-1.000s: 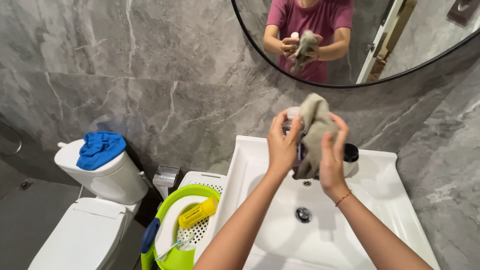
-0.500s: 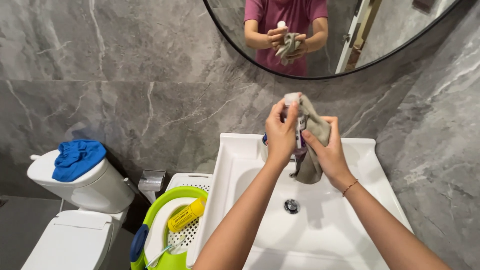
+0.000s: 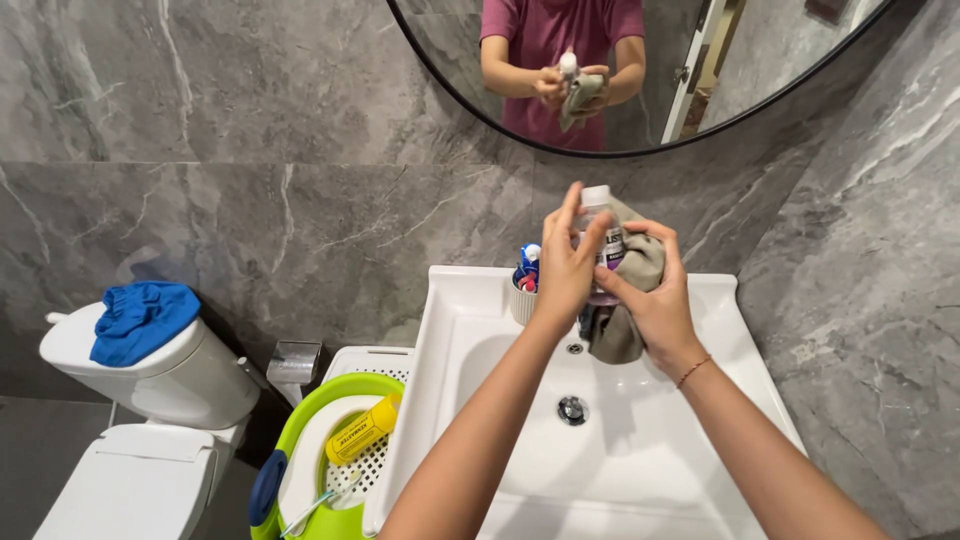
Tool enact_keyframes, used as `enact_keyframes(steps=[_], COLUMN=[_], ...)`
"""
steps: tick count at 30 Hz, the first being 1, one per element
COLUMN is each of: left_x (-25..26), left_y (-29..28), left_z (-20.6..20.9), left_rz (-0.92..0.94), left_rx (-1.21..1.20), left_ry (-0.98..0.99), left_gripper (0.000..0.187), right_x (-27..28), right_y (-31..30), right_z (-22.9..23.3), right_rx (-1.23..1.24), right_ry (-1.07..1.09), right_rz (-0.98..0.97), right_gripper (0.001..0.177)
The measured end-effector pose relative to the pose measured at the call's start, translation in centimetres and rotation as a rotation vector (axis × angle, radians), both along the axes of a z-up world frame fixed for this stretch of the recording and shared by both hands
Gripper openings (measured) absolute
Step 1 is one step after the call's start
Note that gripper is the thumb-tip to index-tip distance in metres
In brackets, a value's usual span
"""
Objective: The person cleans a bathroom sink by wiping the basin and faucet with a cloth, then wipes and rinses several items including a cup, a toothbrush holder, and a small bottle. The person places the items back on the sink after cleaning.
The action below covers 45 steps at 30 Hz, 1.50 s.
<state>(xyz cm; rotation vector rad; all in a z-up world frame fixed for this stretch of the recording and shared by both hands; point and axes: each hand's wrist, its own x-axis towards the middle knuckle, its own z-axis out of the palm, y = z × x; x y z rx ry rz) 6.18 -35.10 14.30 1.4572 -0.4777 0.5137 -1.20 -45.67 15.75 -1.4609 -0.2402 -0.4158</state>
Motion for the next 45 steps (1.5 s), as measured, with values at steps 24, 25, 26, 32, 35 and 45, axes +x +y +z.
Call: enact_keyframes(steps=[24,25,26,32,35,45], left_x=[-3.3,-3.3,-3.2,-3.7,-3.5,-4.9], left_y=[3.1,3.2,3.0,2.6,3.5,4.0], left_z=[-4.1,-4.2,-4.2,-3.7,-3.6,-5.1], left_rz=[-0.463,-0.454,-0.449,-0.543,-0.526,-0.503], left_rx=[-0.28,-0.282,-0.283,-0.402,-0.421,-0.191], left_ry=[0.389,0.402,0.414,0.421,0.43,0.28], left_gripper=[0.043,0.044,0.045,0.048,0.051,0.042], right_x=[-0.5,-0.7,-0.8,-1.4,-1.8,-2.4], right_y=[-4.8,-4.6,-4.4,-2.4,-3.9,-3.7], right_z=[-4.4,-4.2,-3.8,-3.1,-4.3,-4.0], right_rx=[-0.822,-0.721,-0.62,-0.894,-1.053,-0.621], right_ry=[-0.551,-0.532,-0.512,-0.581,-0.786,-0.578], right_rz=[-0.292,-0.336,-0.382,-0.308,-0.167,-0.265], right_gripper=[0.044,0.044,0.044,0.06,0.055,0.044])
